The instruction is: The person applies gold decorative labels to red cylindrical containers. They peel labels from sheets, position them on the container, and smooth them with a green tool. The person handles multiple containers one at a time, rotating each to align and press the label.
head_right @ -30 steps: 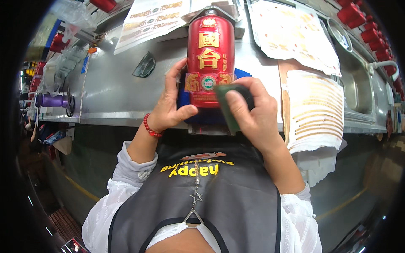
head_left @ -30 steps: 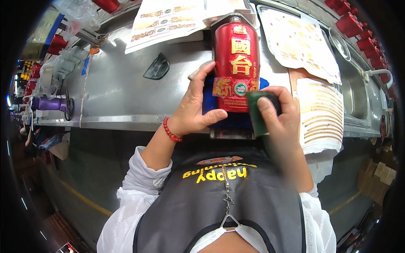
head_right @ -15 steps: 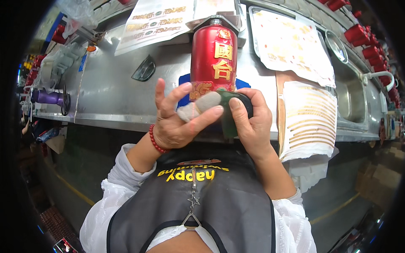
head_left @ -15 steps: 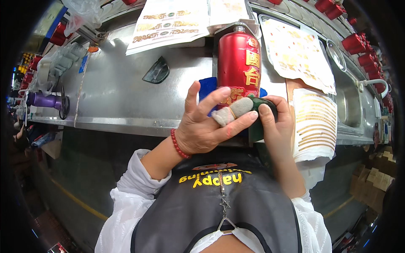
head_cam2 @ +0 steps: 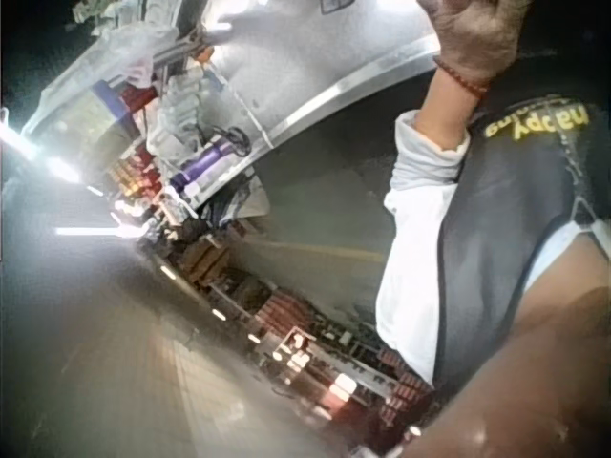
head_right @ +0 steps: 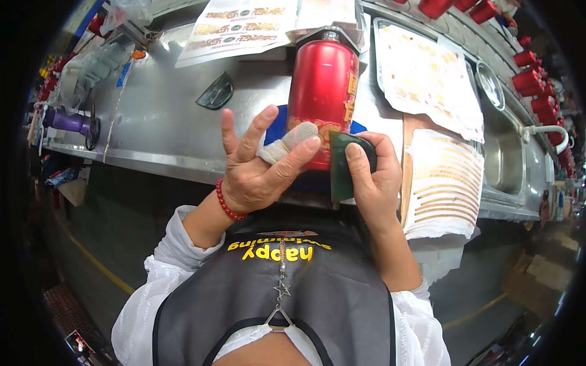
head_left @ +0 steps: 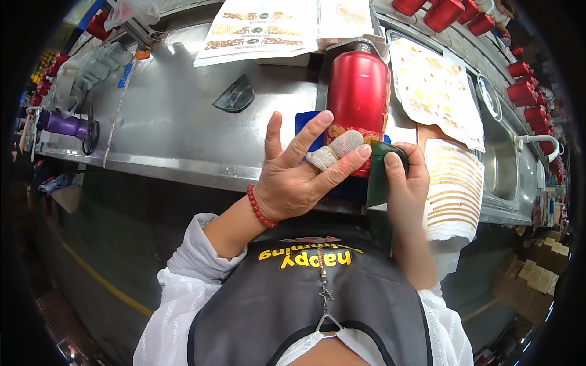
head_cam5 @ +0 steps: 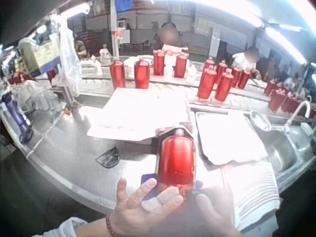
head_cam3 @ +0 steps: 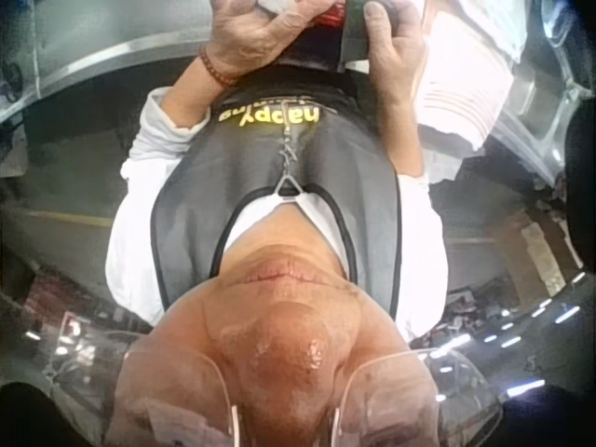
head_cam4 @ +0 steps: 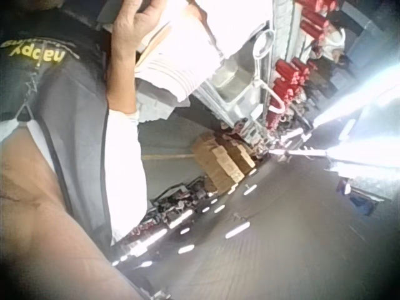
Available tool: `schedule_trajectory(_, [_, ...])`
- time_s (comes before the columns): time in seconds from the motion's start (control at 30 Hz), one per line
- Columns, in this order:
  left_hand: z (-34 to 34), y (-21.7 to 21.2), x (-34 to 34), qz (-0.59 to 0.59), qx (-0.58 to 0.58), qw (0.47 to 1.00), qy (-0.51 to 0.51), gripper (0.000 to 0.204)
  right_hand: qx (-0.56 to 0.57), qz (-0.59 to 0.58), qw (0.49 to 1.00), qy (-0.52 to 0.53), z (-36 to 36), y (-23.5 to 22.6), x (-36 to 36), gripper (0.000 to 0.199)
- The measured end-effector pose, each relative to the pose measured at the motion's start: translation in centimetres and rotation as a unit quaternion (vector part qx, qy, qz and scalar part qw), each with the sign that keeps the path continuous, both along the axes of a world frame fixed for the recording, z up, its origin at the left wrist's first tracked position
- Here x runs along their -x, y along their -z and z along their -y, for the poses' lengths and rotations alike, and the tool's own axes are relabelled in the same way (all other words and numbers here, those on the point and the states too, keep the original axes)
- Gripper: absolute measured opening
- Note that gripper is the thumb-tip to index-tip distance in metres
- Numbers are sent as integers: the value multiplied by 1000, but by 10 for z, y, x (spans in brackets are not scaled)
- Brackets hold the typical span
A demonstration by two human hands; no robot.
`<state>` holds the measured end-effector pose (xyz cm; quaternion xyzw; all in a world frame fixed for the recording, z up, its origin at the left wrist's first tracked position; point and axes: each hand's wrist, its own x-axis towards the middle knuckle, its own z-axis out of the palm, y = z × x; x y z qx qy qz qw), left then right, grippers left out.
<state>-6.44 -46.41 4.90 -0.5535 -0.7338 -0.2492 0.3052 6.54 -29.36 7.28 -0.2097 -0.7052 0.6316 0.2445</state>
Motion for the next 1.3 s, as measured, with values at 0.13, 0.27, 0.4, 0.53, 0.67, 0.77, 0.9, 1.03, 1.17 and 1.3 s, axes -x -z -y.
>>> schedule_trajectory(0.13, [0, 4, -12, 198, -18, 980, -8, 61, -16, 8, 1000, 8, -2, 5, 1, 22])
schedule_trajectory(0.27, [6, 23, -18, 306, -10, 952, -10, 76, -35, 28, 999, 12, -4, 8, -1, 23])
schedule_trajectory(0.4, [7, 8, -24, 275, -11, 961, -23, 85, -16, 38, 999, 10, -6, 11, -3, 21])
schedule_trajectory(0.53, [-16, -8, -20, 218, 25, 976, 6, 98, -1, 14, 1000, 15, -3, 6, 0, 22])
schedule_trajectory(0.67, [-14, 8, -6, 229, -9, 973, 41, 100, -8, 5, 1000, 4, -2, 6, 0, 22])
schedule_trajectory(0.77, [-1, 14, 1, 279, 25, 959, 53, 94, -4, -13, 1000, -6, -5, 3, 2, 23])
schedule_trajectory(0.9, [-15, -3, -5, 247, 4, 969, 27, 103, -18, -22, 999, 17, -10, 3, -2, 22])
schedule_trajectory(1.03, [-11, 9, 1, 232, 21, 972, 31, 106, -282, -62, 957, 5, -16, 4, -3, 40])
schedule_trajectory(1.17, [-8, 10, 0, 258, 35, 965, 6, 105, -481, -26, 876, -37, -11, 9, -2, 56])
schedule_trajectory(1.3, [-11, 5, -1, 218, 40, 975, 1, 107, -506, 0, 862, -14, -17, 6, -5, 56])
